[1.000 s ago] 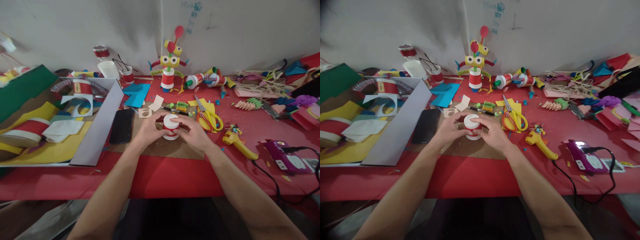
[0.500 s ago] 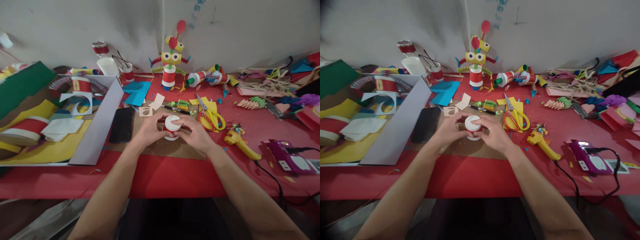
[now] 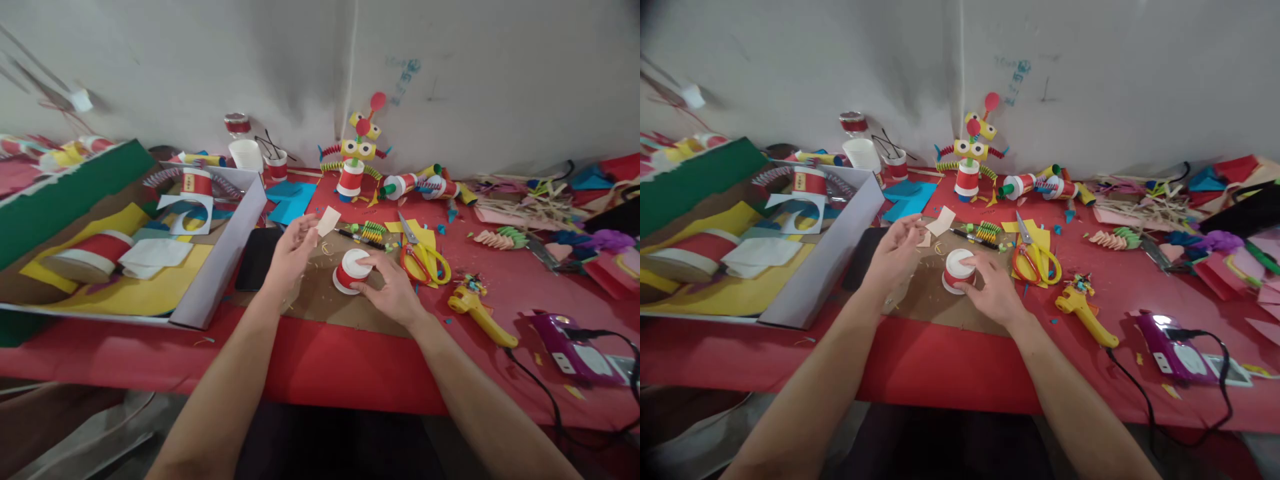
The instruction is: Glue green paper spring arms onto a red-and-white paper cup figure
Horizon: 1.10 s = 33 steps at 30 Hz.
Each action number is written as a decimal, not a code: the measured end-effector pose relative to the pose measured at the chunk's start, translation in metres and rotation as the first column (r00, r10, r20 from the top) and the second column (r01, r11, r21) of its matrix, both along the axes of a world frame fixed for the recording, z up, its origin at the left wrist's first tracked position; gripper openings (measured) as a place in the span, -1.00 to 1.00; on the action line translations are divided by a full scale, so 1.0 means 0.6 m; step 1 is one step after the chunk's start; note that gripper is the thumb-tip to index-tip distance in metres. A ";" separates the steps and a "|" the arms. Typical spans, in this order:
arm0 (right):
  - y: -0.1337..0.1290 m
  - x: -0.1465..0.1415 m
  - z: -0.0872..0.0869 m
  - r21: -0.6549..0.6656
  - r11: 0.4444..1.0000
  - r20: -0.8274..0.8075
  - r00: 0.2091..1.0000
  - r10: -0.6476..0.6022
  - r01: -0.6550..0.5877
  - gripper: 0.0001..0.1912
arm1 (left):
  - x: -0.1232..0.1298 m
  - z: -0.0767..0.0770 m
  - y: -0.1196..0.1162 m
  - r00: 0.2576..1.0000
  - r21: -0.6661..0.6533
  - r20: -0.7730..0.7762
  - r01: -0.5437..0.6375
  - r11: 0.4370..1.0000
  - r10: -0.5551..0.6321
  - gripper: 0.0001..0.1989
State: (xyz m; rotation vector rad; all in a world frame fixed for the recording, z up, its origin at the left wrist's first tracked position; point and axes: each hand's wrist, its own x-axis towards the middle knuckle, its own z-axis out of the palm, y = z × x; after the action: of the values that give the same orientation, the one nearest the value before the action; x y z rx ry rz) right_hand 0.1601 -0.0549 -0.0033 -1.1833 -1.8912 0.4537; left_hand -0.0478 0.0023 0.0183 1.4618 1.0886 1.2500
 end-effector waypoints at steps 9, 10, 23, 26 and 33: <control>0.022 -0.021 0.063 0.134 0.984 -0.235 0.968 -0.084 0.118 -0.42 | 0.027 0.040 0.004 0.908 -0.254 0.350 0.327 0.910 -0.228 -0.35; 0.023 -0.026 0.068 0.182 0.977 -0.193 0.978 -0.074 0.110 -0.45 | 0.032 0.041 0.002 0.880 -0.201 0.387 0.372 0.906 -0.276 -0.28; 0.012 -0.006 0.054 -0.163 0.966 -0.473 0.875 0.100 -0.199 -0.13 | 0.019 0.026 0.007 0.773 -0.155 0.476 0.542 0.826 -0.419 -0.28; 0.017 -0.004 0.054 -0.294 0.903 -0.620 0.781 0.070 -0.314 -0.10 | 0.020 0.024 0.009 0.745 -0.133 0.486 0.579 0.804 -0.457 -0.25; 0.013 -0.006 0.059 -0.272 0.912 -0.592 0.800 0.092 -0.307 -0.25 | 0.020 0.033 0.000 0.730 -0.182 0.464 0.633 0.753 -0.501 -0.16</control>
State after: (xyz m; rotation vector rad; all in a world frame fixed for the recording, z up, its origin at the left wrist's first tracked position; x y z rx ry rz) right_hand 0.1565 -0.0472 0.0320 -0.9165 -1.4349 1.1789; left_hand -0.0357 0.0022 0.0380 1.0981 0.4698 0.8006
